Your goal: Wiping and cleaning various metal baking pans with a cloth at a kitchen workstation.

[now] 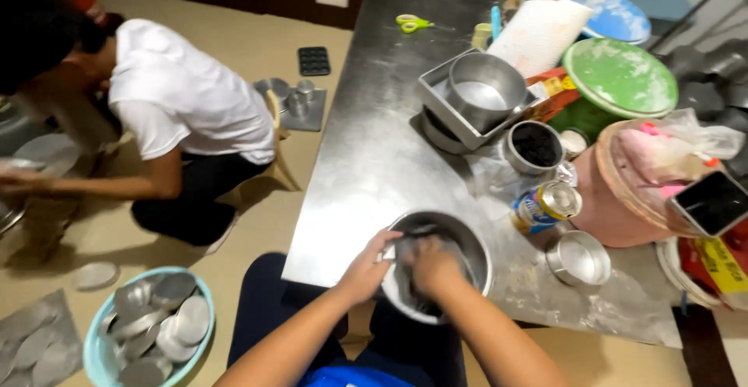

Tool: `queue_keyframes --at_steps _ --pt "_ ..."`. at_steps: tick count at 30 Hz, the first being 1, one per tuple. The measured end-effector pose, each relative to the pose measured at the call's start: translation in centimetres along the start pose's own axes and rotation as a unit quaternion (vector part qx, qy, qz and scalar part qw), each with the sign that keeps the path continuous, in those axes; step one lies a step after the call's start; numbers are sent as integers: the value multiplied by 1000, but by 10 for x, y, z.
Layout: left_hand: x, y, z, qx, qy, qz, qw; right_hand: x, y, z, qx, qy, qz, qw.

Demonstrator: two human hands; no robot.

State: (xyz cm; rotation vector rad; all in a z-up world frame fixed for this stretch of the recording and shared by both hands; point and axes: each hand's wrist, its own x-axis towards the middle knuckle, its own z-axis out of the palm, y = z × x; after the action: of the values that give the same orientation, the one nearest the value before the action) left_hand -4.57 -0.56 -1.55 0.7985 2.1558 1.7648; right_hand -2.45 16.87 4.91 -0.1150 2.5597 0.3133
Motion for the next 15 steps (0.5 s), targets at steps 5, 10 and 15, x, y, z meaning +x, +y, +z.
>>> queue_keyframes --at_steps 5,10,15 --pt "21 16 -16 -104 -46 18 993 10 -11 -3 37 -112 -17 993" --pt "22 25 -2 -48 36 -61 996 58 3 50 55 -26 8 998" --pt "10 22 4 -10 59 -72 996 51 0 25 67 -22 83 994"
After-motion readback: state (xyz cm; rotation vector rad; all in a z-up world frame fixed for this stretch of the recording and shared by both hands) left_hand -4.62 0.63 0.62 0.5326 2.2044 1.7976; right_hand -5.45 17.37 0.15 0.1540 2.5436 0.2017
